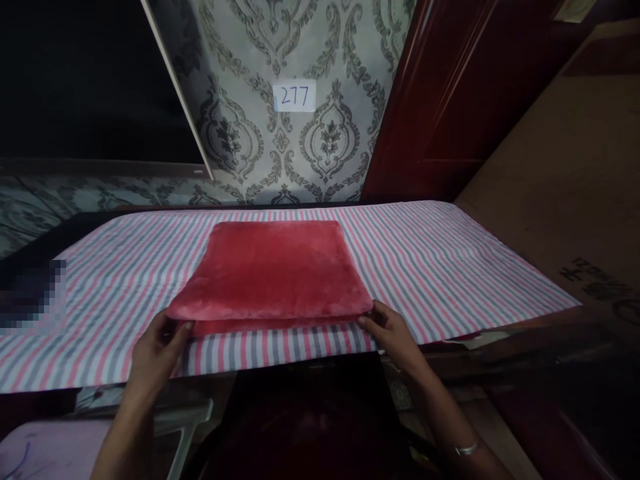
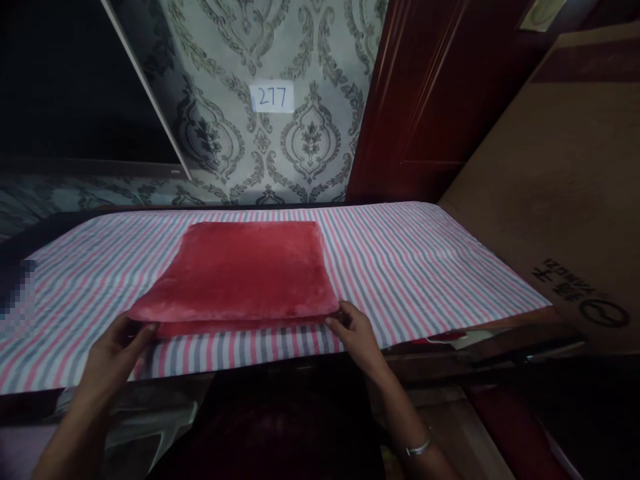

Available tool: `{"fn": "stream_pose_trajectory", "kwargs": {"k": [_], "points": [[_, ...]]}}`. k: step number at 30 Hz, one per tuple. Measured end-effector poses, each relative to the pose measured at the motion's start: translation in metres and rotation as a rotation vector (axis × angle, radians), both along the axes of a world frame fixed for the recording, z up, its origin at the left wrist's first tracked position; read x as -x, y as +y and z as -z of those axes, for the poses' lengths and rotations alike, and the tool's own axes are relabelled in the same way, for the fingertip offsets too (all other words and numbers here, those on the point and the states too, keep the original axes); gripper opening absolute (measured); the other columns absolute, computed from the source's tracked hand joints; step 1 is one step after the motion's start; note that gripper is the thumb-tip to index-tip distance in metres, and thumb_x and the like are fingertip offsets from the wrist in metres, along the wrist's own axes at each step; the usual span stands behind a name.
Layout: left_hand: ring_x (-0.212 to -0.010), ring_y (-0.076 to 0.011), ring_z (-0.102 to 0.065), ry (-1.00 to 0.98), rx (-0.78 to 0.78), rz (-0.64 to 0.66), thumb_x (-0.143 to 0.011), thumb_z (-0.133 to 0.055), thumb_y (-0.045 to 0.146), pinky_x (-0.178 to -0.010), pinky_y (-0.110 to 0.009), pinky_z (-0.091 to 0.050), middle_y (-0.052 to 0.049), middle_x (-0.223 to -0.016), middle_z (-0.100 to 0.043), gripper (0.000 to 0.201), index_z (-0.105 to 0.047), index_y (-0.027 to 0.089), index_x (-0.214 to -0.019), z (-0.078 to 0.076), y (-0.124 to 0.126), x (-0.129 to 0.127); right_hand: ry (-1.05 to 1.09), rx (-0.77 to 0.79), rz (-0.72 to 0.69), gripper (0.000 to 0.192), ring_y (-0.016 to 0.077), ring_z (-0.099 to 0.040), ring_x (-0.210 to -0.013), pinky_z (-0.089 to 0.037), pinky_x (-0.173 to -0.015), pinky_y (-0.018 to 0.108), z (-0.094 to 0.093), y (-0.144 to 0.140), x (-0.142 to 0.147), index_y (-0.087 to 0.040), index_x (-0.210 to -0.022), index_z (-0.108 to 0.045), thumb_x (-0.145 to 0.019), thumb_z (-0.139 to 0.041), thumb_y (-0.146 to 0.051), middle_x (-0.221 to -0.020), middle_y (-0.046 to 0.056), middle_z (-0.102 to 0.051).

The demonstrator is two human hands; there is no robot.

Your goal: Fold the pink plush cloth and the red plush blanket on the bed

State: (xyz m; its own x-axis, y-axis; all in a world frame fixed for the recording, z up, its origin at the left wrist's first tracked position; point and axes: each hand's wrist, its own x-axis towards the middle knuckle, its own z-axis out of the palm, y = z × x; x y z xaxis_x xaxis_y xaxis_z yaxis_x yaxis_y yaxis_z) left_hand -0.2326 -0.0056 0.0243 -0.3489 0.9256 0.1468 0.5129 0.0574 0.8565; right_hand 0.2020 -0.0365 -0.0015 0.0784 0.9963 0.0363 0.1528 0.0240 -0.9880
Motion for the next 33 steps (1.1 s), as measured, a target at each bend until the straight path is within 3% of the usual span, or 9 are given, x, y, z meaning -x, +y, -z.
{"fn": "stream_pose_trajectory", "kwargs": {"k": [4, 9, 12, 14, 16, 20, 26, 29, 33], "points": [[-0.074, -0.0209, -0.062, 0.001, 0.013, 0.014, -0.064, -0.070, 0.060, -0.071, -0.031, -0.050, 0.001, -0.079, -0.069, 0.050, -0.067, 0.022, -0.098, -0.005, -0.002, 0.000, 0.184, 0.016, 0.040, 0.044, 0.0132, -0.053, -0.063, -0.044, -0.058, 0.025, -0.005, -0.003, 0.012, -0.022, -0.108, -0.059, -0.076, -0.074, -0.048, -0.079, -0.002, -0.061], [-0.098, -0.0258, -0.065, -0.233, -0.035, 0.167, -0.065, -0.077, 0.056, -0.088, -0.034, -0.051, -0.005, -0.097, -0.074, 0.050, -0.069, 0.021, -0.101, -0.018, -0.005, -0.013, 0.271, 0.091, 0.039, 0.081, 0.0133, -0.056, -0.054, -0.047, -0.051, 0.026, -0.006, -0.005, 0.024, -0.028, -0.139, -0.037, -0.071, -0.079, -0.044, -0.078, -0.005, -0.063], [-0.095, -0.0257, -0.065, -0.303, -0.055, 0.192, -0.061, -0.079, 0.051, -0.087, -0.033, -0.051, -0.005, -0.089, -0.073, 0.043, -0.070, 0.020, -0.089, -0.016, -0.001, -0.013, 0.212, 0.066, 0.089, 0.061, 0.0140, -0.054, -0.051, -0.046, -0.050, 0.026, -0.001, 0.000, 0.023, -0.022, -0.120, -0.054, -0.069, -0.079, -0.045, -0.062, -0.006, -0.058], [-0.080, -0.0204, -0.062, -0.335, -0.071, 0.121, -0.061, -0.078, 0.047, -0.077, -0.029, -0.050, -0.001, -0.077, -0.070, 0.034, -0.067, 0.020, -0.078, -0.011, 0.002, -0.008, 0.145, 0.046, 0.143, 0.041, 0.0119, -0.049, -0.047, -0.041, -0.046, 0.023, 0.003, 0.005, 0.018, -0.020, -0.094, -0.061, -0.067, -0.078, -0.046, -0.054, -0.006, -0.054], [-0.068, -0.0154, -0.056, -0.351, -0.087, 0.033, -0.063, -0.075, 0.043, -0.068, -0.025, -0.046, 0.002, -0.069, -0.065, 0.027, -0.064, 0.020, -0.071, -0.006, 0.005, -0.002, 0.096, 0.041, 0.182, 0.035, 0.0108, -0.047, -0.047, -0.040, -0.045, 0.023, 0.007, 0.009, 0.012, -0.020, -0.080, -0.061, -0.065, -0.078, -0.046, -0.053, -0.005, -0.053], [-0.070, -0.0165, -0.058, -0.299, -0.030, 0.053, -0.064, -0.072, 0.041, -0.068, -0.026, -0.046, 0.001, -0.069, -0.065, 0.024, -0.066, 0.019, -0.071, -0.006, 0.003, 0.005, 0.045, 0.033, 0.148, 0.034, 0.0124, -0.052, -0.051, -0.045, -0.050, 0.024, 0.008, 0.008, 0.003, -0.020, -0.081, -0.063, -0.067, -0.076, -0.048, -0.059, -0.003, -0.057], [-0.104, -0.0286, -0.065, -0.325, 0.106, 0.261, -0.059, -0.081, 0.044, -0.097, -0.036, -0.049, -0.005, -0.104, -0.075, 0.041, -0.073, 0.023, -0.093, -0.027, -0.008, 0.003, -0.026, 0.014, -0.082, 0.048, 0.0184, -0.061, -0.064, -0.052, -0.064, 0.029, -0.006, 0.002, 0.000, -0.019, -0.099, -0.067, -0.076, -0.070, -0.061, -0.068, 0.002, -0.065], [-0.101, -0.0291, -0.067, -0.335, 0.110, 0.188, -0.061, -0.080, 0.060, -0.095, -0.036, -0.050, -0.007, -0.100, -0.076, 0.052, -0.073, 0.020, -0.094, -0.028, 0.000, -0.007, -0.033, 0.033, -0.092, 0.054, 0.0172, -0.056, -0.058, -0.048, -0.059, 0.029, -0.016, 0.009, 0.009, -0.019, -0.079, -0.063, -0.074, -0.065, -0.073, -0.060, 0.002, -0.061], [-0.088, -0.0287, -0.069, -0.366, 0.016, 0.004, -0.050, -0.080, 0.072, -0.083, -0.036, -0.055, -0.005, -0.085, -0.076, 0.068, -0.073, 0.018, -0.091, -0.025, 0.010, -0.015, -0.022, -0.056, 0.062, 0.053, 0.0140, -0.046, -0.056, -0.042, -0.055, 0.026, -0.030, 0.014, 0.021, -0.020, -0.064, -0.055, -0.072, -0.067, -0.072, -0.057, -0.002, -0.051]]}}
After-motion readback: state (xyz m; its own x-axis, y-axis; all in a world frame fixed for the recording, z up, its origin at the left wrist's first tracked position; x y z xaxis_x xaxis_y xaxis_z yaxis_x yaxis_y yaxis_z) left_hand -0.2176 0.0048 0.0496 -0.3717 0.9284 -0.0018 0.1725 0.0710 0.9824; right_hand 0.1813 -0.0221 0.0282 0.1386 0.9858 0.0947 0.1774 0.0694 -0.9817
